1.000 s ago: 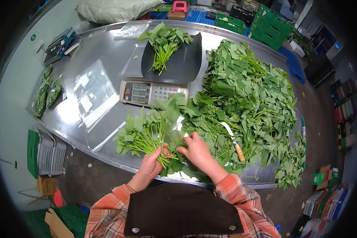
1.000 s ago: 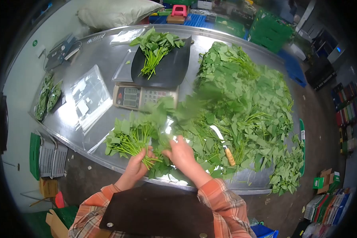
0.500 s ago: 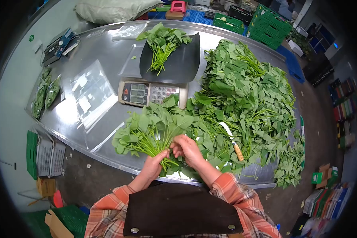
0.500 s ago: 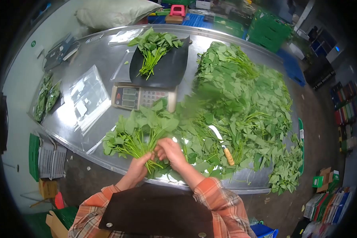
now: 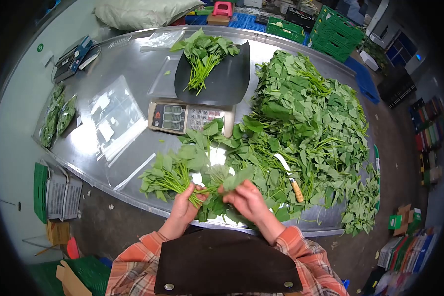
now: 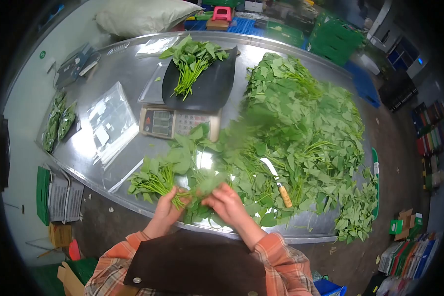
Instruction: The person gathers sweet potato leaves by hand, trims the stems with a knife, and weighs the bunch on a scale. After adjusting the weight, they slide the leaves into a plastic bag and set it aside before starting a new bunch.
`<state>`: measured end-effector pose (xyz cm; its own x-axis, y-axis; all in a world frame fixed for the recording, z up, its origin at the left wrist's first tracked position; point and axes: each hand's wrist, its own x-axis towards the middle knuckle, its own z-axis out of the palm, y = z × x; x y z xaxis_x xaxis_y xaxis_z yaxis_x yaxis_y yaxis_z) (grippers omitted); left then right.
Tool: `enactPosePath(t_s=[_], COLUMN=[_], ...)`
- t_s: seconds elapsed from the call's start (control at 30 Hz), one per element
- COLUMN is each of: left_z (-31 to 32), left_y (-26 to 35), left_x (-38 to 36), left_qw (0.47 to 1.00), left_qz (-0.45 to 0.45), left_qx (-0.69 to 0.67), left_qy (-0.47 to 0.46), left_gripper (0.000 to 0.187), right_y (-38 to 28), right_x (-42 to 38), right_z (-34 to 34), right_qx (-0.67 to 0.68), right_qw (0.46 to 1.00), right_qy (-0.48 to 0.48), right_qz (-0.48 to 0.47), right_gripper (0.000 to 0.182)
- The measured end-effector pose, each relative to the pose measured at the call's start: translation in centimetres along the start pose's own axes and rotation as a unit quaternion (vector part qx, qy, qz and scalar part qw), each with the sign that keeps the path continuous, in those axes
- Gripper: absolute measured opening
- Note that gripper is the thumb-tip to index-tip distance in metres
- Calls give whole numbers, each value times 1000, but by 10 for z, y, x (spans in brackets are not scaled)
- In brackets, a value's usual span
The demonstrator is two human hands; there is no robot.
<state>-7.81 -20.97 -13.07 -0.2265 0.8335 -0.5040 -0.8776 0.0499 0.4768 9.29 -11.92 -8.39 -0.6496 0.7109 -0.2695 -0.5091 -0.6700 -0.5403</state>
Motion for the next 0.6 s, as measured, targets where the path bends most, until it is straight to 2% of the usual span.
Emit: enactPosePath(t_s=[0.03, 0.07, 0.1, 0.17, 0.2, 0.23, 0.27, 0.3, 0.37, 0.43, 0.47, 0.57, 0.6], left_z=[-3, -8, -13, -18, -15, -10, -3, -7, -17, -8, -5, -6, -3], left_y=[5, 11, 17, 31, 37, 43, 49, 50, 50, 42, 37, 24, 21], left_x=[2, 3, 5, 6, 3, 0, -3, -2, 0, -1, 0, -1, -4], left_qw=[1000, 998, 996, 975, 958, 938, 956, 975, 995, 996, 997, 994, 993], left_qz=[25, 51, 76, 185, 232, 277, 246, 184, 57, 43, 45, 58, 57], left_qx=[1, 1, 2, 96, 132, 168, 129, 113, 82, 74, 66, 74, 86], left_qy=[13, 27, 40, 81, 104, 125, 95, 62, -3, 11, 13, 46, 65], left_gripper=[18, 17, 17, 15, 15, 16, 16, 16, 16, 16, 17, 20, 20], right_y=[-6, -10, -21, -46, -61, -74, -67, -57, -30, -11, 0, 1, -3], right_x=[-10, -22, -24, -21, -12, -6, 8, 17, 23, 30, 39, 55, 57], right_z=[1, -12, -22, -38, -41, -47, -100, -110, -77, -45, -54, -57, -52], right_qx=[60, 50, 56, 71, -44, -158, -407, -631, -744, -827, -851, -721, -593], right_qw=[997, 994, 991, 984, 998, 975, 884, 740, 637, 558, 521, 691, 805], right_qy=[-28, -88, -114, -164, -16, 133, 216, 199, 78, 38, 0, 10, 33], right_qz=[41, 49, 41, 22, -31, -84, -84, -119, -186, -53, -69, -57, 1], right_gripper=[24, 29, 30, 32, 33, 34, 36, 32, 31, 27, 28, 27, 24])
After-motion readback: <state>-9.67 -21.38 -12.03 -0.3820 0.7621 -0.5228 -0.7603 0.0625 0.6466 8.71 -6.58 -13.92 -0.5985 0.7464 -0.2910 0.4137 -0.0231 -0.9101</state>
